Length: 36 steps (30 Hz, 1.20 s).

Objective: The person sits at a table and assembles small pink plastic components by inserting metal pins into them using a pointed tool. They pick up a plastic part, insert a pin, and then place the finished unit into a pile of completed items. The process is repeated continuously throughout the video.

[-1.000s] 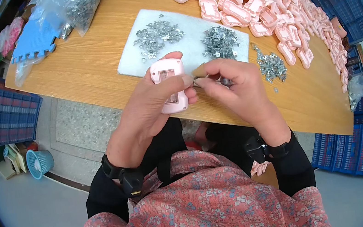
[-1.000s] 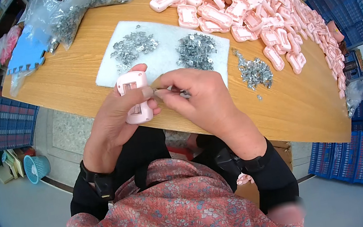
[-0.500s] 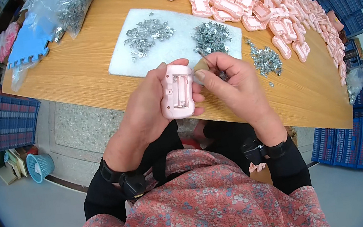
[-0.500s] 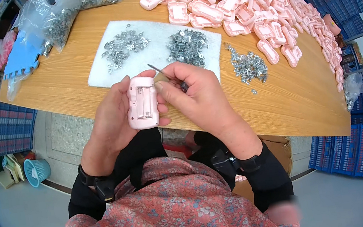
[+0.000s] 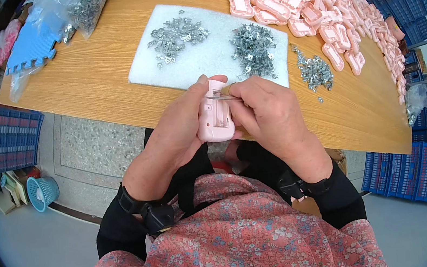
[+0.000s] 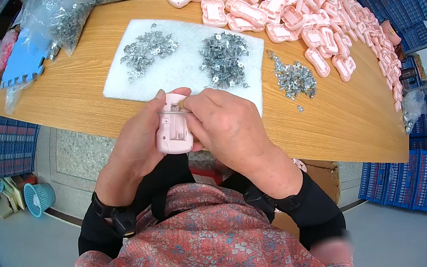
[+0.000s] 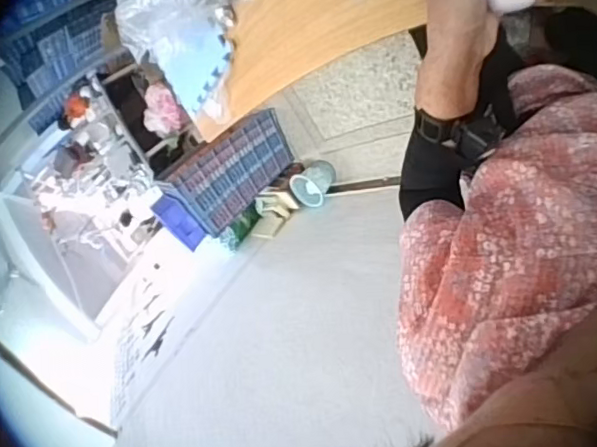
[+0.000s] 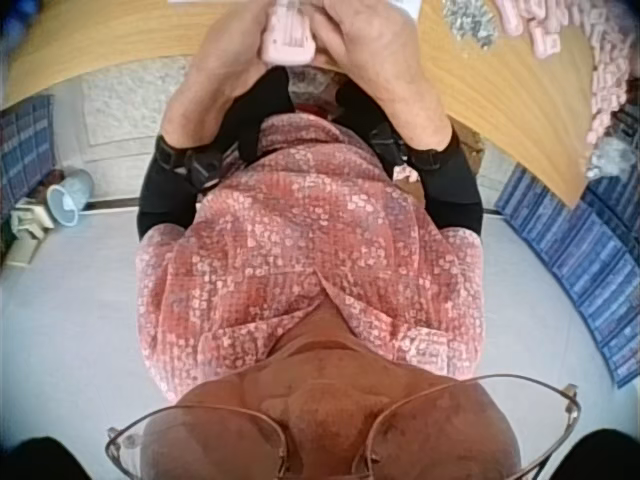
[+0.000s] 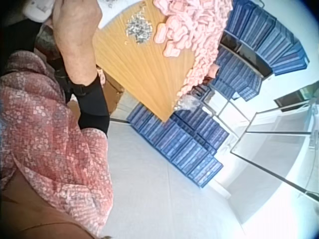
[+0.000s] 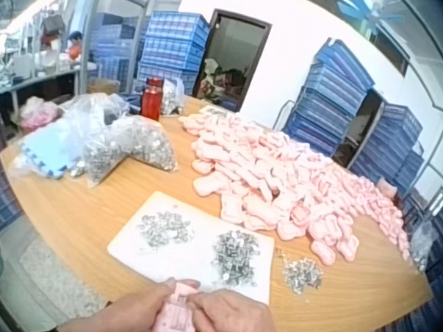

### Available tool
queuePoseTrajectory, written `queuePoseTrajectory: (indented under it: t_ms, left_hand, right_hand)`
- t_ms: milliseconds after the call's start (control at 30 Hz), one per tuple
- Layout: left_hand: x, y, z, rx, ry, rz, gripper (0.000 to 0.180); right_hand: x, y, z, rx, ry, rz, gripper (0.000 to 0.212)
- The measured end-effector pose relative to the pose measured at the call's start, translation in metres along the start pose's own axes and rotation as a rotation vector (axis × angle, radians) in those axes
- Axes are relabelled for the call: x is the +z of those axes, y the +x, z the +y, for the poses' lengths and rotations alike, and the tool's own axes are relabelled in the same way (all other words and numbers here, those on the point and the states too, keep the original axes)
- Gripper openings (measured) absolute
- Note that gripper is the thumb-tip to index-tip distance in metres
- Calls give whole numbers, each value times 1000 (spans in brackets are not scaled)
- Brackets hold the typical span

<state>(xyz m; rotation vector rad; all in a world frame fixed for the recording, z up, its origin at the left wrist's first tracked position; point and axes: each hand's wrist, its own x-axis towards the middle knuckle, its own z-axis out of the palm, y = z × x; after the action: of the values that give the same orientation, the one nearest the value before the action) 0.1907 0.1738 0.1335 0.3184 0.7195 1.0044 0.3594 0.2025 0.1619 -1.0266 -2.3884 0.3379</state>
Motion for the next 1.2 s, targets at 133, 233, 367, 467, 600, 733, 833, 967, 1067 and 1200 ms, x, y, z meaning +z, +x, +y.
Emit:
queuePoseTrajectory:
  t_ms: [133,233,367,467,600,733,833,967,1067,1200]
  left_hand:
    - [-7,1,-1,7,14,-70,49]
    - [-6,1,-2,-6,32,-75,50]
    - [-3,1,-5,12,125,-117,53]
    - [0,-1,-7,29,201,-115,53]
    - [2,-1,-8,26,204,-83,52]
    - [1,4,-2,124,252,-39,52]
    - [1,7,1,223,382,16,53]
    - [6,8,5,277,468,33,54]
    - [8,11,3,273,475,36,54]
    - [8,13,0,242,462,40,52]
  right_hand:
    - [-1,-5,10,164,233,65,17]
    - [-2,-9,15,377,473,22,17]
    - [-7,-9,14,653,976,-124,21]
    - [-5,-12,23,706,1146,-195,22]
    - [1,-16,24,528,940,-91,22]
    - [-3,-17,27,460,578,-17,22]
    - [-15,-15,6,452,330,-135,24]
    - [-11,-9,-5,424,175,-234,31]
    - [-7,-6,-4,424,173,-216,36]
    - [-7,-9,-2,367,161,-175,41]
